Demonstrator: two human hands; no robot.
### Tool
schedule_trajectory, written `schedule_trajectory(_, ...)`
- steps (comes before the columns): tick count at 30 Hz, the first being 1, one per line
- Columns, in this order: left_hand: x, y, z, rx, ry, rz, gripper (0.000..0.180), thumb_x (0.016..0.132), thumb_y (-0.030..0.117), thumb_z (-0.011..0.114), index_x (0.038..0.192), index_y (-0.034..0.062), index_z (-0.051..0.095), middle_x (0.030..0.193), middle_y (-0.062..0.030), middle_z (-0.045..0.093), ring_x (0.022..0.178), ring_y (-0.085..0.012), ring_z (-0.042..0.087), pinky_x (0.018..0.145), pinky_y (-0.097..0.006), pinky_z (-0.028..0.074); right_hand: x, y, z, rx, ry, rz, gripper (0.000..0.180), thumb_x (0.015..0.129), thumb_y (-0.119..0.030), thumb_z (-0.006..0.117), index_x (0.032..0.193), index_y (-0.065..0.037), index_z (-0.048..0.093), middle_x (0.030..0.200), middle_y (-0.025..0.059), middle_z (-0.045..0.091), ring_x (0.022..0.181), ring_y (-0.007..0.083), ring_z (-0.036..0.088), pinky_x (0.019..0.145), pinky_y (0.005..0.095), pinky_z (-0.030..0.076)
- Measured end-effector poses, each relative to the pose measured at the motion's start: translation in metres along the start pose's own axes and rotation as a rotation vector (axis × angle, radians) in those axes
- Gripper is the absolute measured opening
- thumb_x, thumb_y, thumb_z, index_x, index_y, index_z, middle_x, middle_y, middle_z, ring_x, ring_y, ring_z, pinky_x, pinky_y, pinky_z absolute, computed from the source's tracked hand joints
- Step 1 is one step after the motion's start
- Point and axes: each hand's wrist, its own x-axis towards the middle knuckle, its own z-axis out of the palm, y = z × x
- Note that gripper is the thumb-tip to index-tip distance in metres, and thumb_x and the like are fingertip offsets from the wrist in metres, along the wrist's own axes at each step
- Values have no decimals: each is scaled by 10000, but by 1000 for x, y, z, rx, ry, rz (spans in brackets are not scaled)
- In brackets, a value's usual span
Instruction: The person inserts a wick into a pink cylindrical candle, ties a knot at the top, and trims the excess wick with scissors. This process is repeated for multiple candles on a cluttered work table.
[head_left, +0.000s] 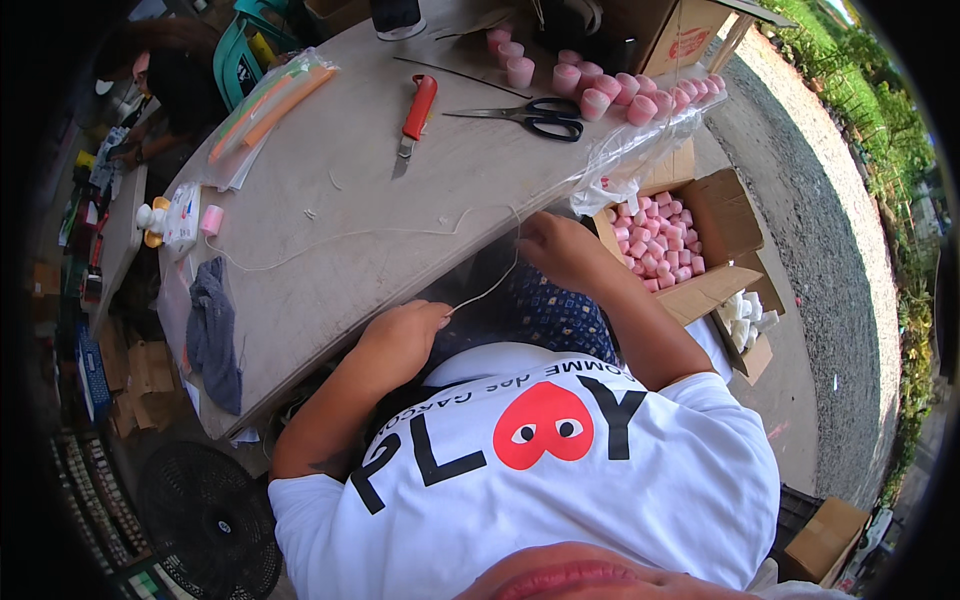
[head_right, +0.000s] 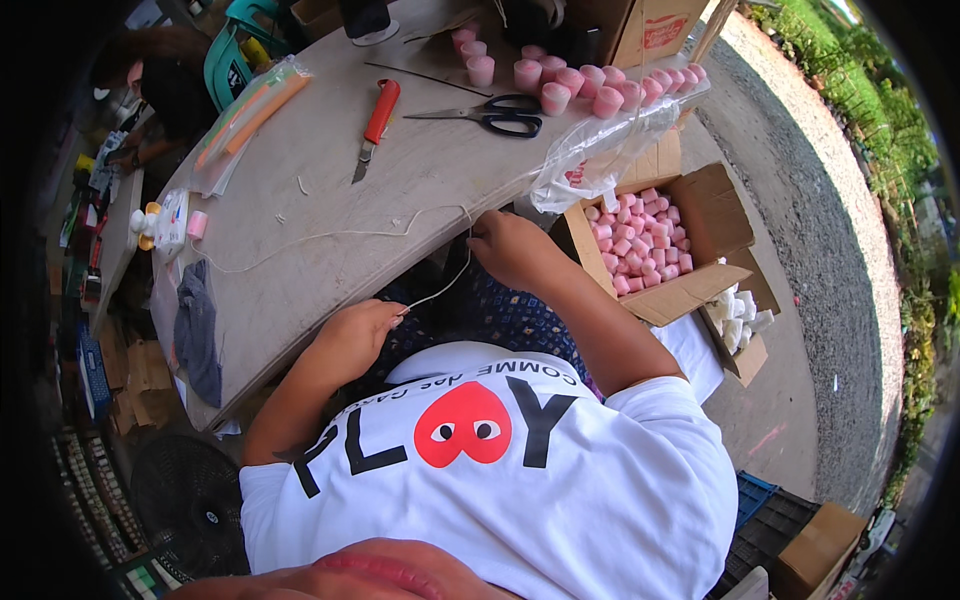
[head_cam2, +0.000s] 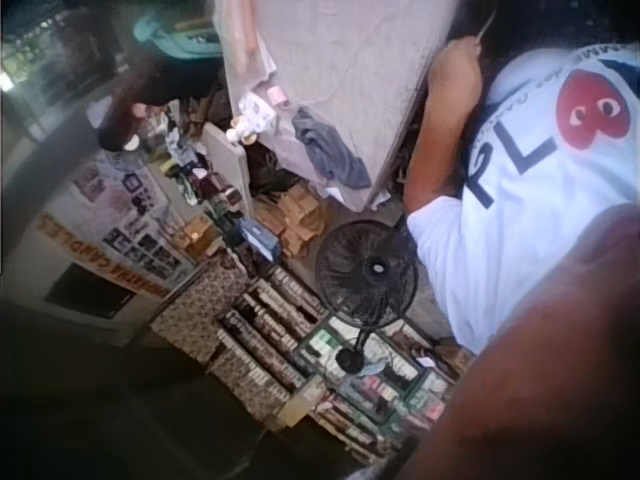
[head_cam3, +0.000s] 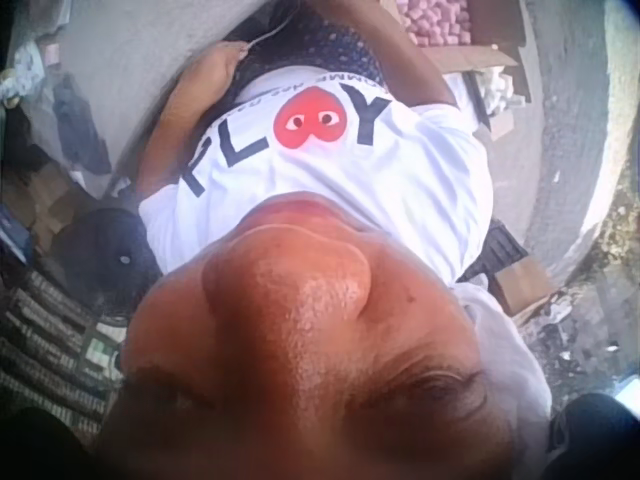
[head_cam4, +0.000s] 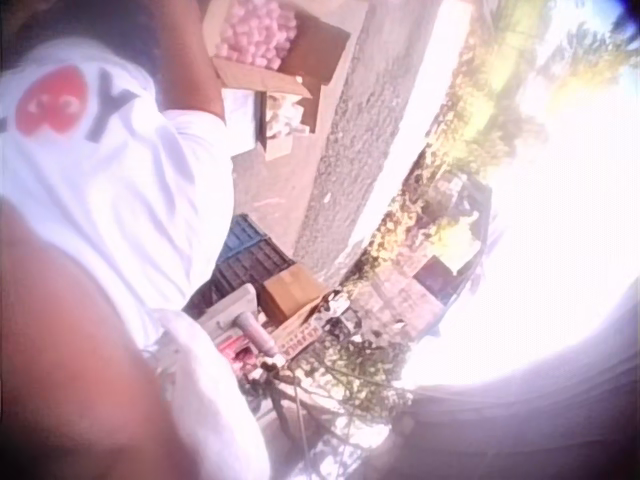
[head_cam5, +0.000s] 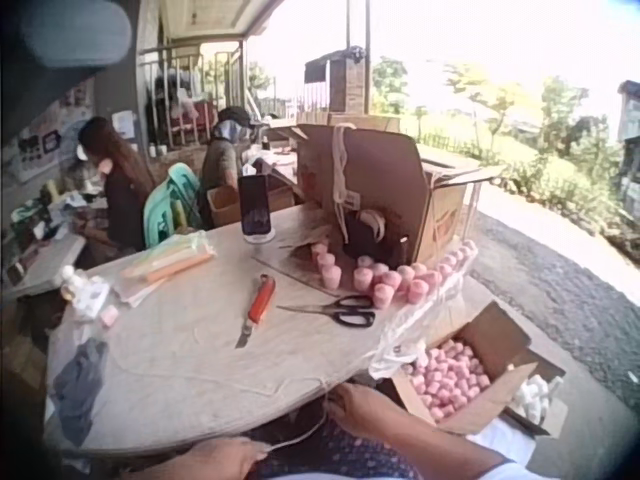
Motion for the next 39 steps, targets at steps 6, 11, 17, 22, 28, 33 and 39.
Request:
schedule_trajectory(6, 45, 72, -72, 361, 133, 275, 139, 854, 100, 565, 948, 67, 663, 824, -90, 616, 798, -280, 590, 780, -389, 433, -24, -54, -22, 449, -65, -603, 742, 820, -68, 700, 1437, -53, 286, 1282, 187, 504, 1084, 238, 559, 935, 342, 438)
schedule_trajectory(11, 115, 86, -111, 533, 189, 466, 120, 848, 166, 596, 866, 79, 677, 794, -59, 615, 824, -250, 573, 845, -376, 389, 2, -46, -48, 529, 84, -257, 813, 788, -98, 738, 1438, -53, 251, 1431, 235, 312, 1192, 335, 503, 927, 363, 442)
schedule_trajectory(17, 202, 90, -119, 419, 29, 373, 161, 847, 226, 620, 852, 79, 686, 856, -84, 632, 878, -271, 580, 859, -399, 408, 51, -1, -69, -101, 505, -452, 251, 838, -99, 674, 1070, -38, 601, 1202, 176, 529, 966, 322, 603, 763, 341, 497)
schedule_trajectory(22, 291, 29, -152, 207, 129, 191, 204, 854, 248, 625, 912, 63, 686, 1181, -143, 574, 1047, -298, 571, 925, -387, 429, 87, 38, -73, 942, 97, -214, 158, 930, -111, 576, 1053, -13, 586, 959, 54, 625, 894, 130, 612, 697, 260, 503)
schedule_trajectory(28, 399, -84, -127, 706, 412, 154, 203, 850, 217, 610, 949, 59, 690, 1285, -137, 518, 1157, -323, 515, 937, -422, 441, 110, 50, -57, 1393, -101, -27, 217, 958, -142, 529, 1140, -35, 580, 922, 13, 595, 663, 68, 491, 551, 173, 363)
schedule_trajectory(33, 448, -77, -130, 945, 693, 181, 312, 810, 206, 598, 1118, 207, 643, 1302, -103, 517, 1185, -310, 505, 898, -464, 469, 111, 67, -50, 1508, -137, -122, 231, 973, -160, 501, 1145, -26, 577, 843, 8, 550, 648, 77, 471, 545, 192, 356)
schedule_trajectory(39, 485, -49, -121, 510, -19, -173, 286, 869, 329, 515, 1046, 171, 673, 1089, -67, 643, 1082, -311, 564, 814, -483, 489, 114, 60, -48, 1479, -111, -169, 230, 958, -141, 526, 1137, -9, 584, 818, 15, 537, 672, 98, 468, 612, 235, 388)
